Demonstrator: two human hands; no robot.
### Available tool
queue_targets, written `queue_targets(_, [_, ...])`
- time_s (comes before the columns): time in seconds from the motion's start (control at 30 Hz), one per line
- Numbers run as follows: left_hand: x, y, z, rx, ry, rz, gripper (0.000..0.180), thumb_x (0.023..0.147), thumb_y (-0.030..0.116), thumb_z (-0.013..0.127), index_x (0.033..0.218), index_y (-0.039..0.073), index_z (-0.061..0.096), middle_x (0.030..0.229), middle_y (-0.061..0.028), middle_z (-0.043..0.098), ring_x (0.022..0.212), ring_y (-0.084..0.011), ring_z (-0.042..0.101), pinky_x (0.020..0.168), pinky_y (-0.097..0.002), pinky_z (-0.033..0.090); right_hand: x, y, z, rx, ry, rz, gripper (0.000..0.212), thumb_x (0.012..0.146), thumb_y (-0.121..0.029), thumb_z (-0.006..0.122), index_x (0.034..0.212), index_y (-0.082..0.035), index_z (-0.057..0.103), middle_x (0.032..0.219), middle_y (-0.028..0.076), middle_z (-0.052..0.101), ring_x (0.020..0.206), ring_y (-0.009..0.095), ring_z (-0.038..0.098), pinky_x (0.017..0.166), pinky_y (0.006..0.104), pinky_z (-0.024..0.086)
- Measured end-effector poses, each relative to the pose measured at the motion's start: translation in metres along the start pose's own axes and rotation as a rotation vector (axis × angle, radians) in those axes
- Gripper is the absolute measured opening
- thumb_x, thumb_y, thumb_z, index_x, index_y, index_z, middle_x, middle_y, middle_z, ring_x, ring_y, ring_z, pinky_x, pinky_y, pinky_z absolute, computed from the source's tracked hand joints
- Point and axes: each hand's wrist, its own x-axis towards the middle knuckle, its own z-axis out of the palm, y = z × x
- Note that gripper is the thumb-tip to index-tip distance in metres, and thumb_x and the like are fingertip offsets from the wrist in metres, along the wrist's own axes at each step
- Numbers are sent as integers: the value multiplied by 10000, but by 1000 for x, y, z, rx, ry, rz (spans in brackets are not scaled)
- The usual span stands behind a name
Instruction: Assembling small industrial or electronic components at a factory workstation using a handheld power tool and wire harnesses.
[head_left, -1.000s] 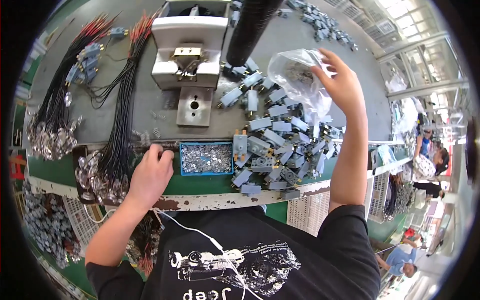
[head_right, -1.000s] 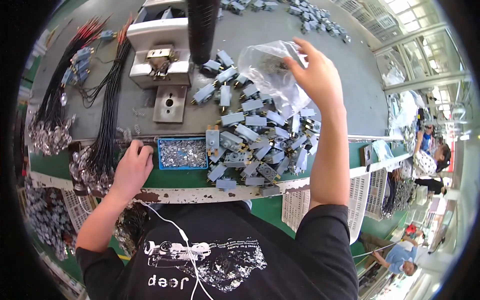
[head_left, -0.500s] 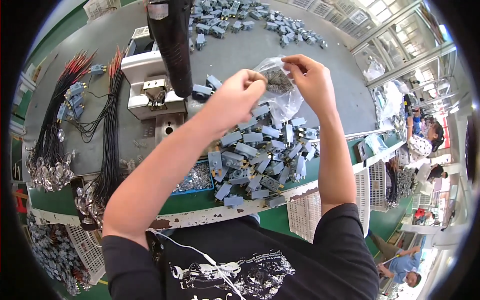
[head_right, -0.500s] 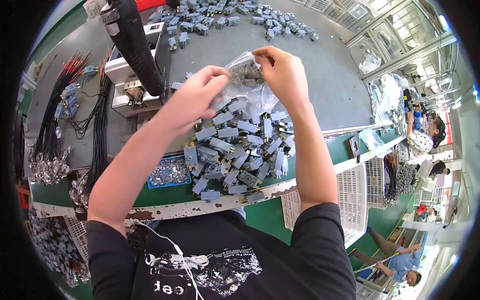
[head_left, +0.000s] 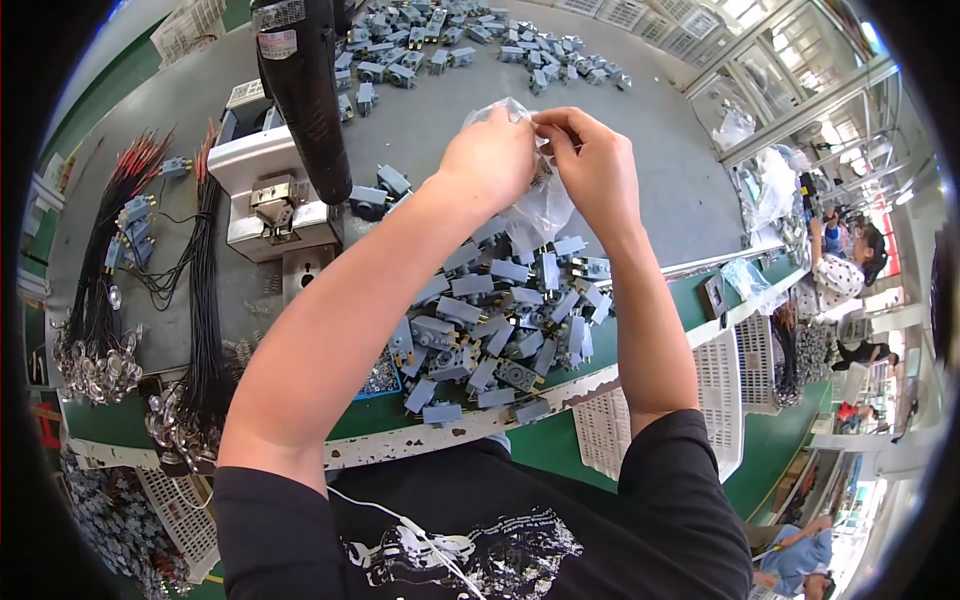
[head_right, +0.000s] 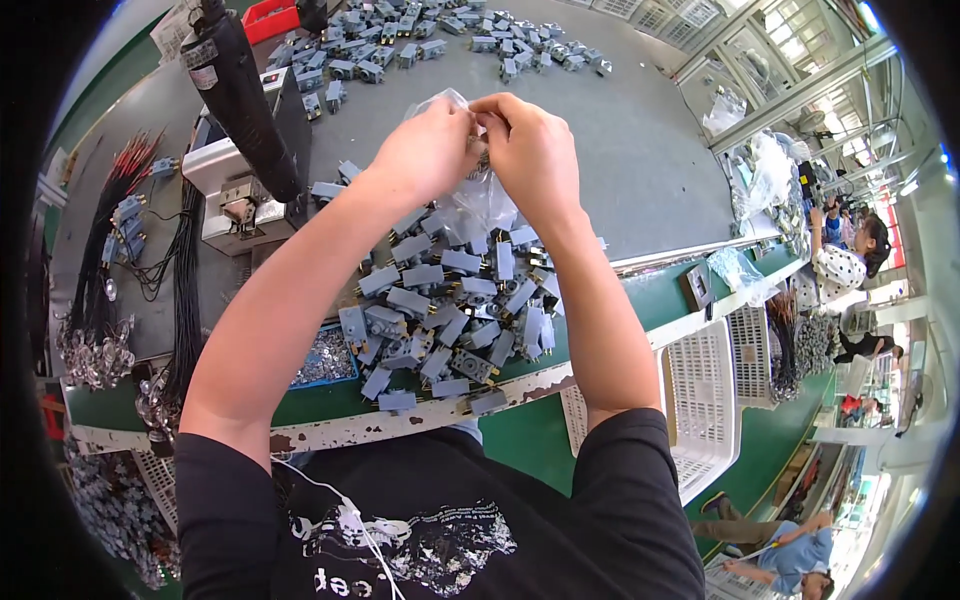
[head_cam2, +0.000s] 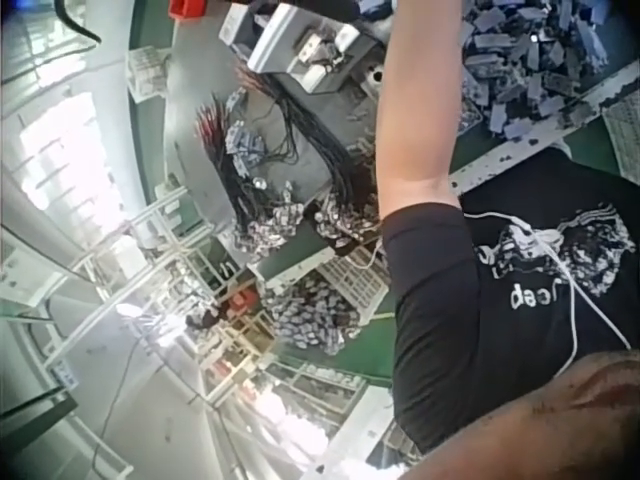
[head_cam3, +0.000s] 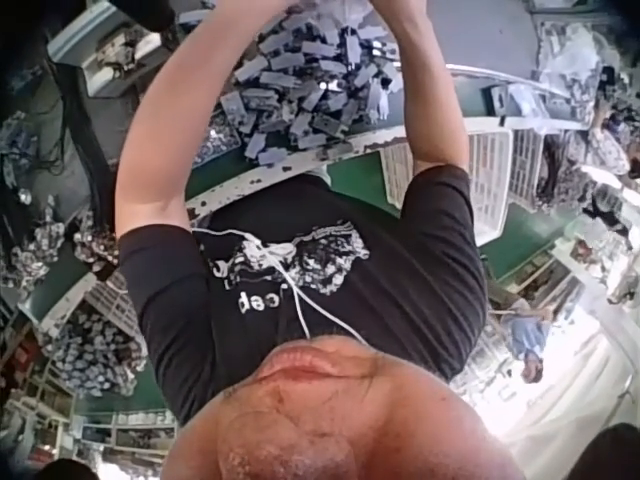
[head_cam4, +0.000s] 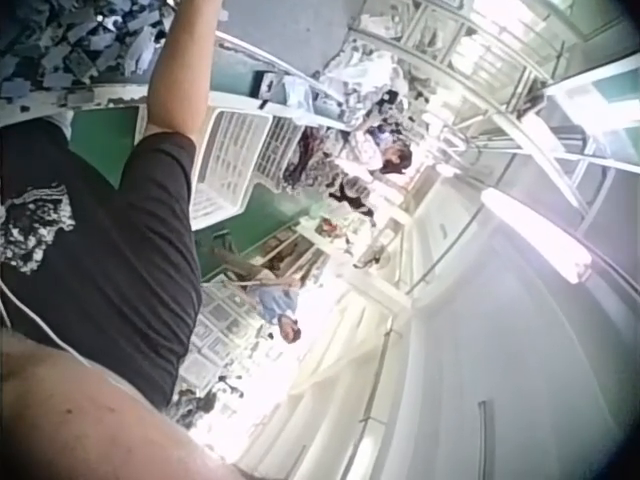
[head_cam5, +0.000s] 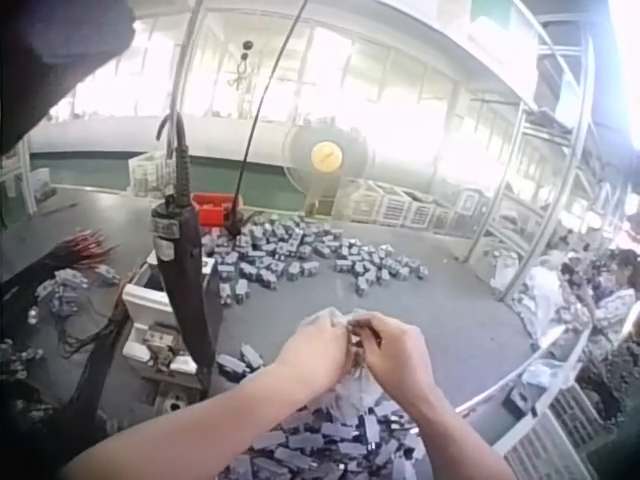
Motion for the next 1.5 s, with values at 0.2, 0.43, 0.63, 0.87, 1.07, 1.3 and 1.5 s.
queue_targets(0.2, [-5, -3, -21, -19, -183, 47, 452, 938, 292, 643, 1343, 90, 630, 1356, -177, 622, 1212, -331, 632, 1017, -461, 524, -1, 3, 0, -10, 24, 17, 181, 960, -53, 629, 1094, 0, 738, 918, 111, 776, 794, 169, 745, 760, 287, 572])
queue_targets(0.43, [-72, -1, -46, 69, 140, 248, 232, 863, 129, 696, 1088, 76, 673, 1039, -117, 716, 966, -315, 708, 803, -424, 579, -8, -1, 12, 8, 7, -27, 198, 973, -64, 622, 1128, -18, 735, 950, 118, 773, 818, 144, 736, 778, 281, 564])
queue_targets(0.63, [-222, -53, -88, -28, 226, 163, 197, 873, 84, 733, 1042, 53, 635, 1031, -116, 652, 962, -343, 658, 804, -410, 534, -38, -22, 1, -8, 80, -35, 270, 997, -72, 640, 1261, -60, 698, 1169, 99, 747, 1011, 159, 704, 878, 304, 549])
queue_targets(0.87, [-357, -166, -97, 759, 169, -339, 664, 814, 288, 804, 1392, 124, 522, 1105, -126, 621, 1072, -346, 622, 963, -440, 505, -82, -124, 68, 270, -338, -506, 451, 835, 70, 708, 1254, -95, 701, 1264, 127, 691, 1069, 289, 694, 902, 357, 573])
queue_targets(1.07, [-355, -177, -115, 511, -27, -621, 706, 830, 212, 732, 1485, 233, 469, 988, -121, 639, 947, -322, 666, 840, -449, 556, -99, -145, 172, 34, -560, -719, 439, 896, -115, 696, 1320, -61, 595, 1316, 191, 622, 1124, 346, 655, 969, 435, 537])
queue_targets(1.3, [-375, -200, -146, 474, -17, -600, 719, 816, 144, 717, 1486, 233, 470, 990, -121, 623, 973, -330, 640, 888, -455, 533, -99, -177, 229, -188, -574, -670, 514, 995, -392, 608, 1404, -85, 555, 1349, 256, 594, 1224, 396, 593, 998, 481, 500])
queue_targets(1.5, [-376, -168, -108, 570, 248, -277, 568, 760, 71, 792, 1294, 74, 598, 1330, -149, 565, 1242, -360, 568, 1046, -440, 483, -121, -184, 230, -212, -554, -742, 526, 986, -394, 616, 1402, -79, 558, 1385, 249, 574, 1278, 406, 556, 1042, 480, 456])
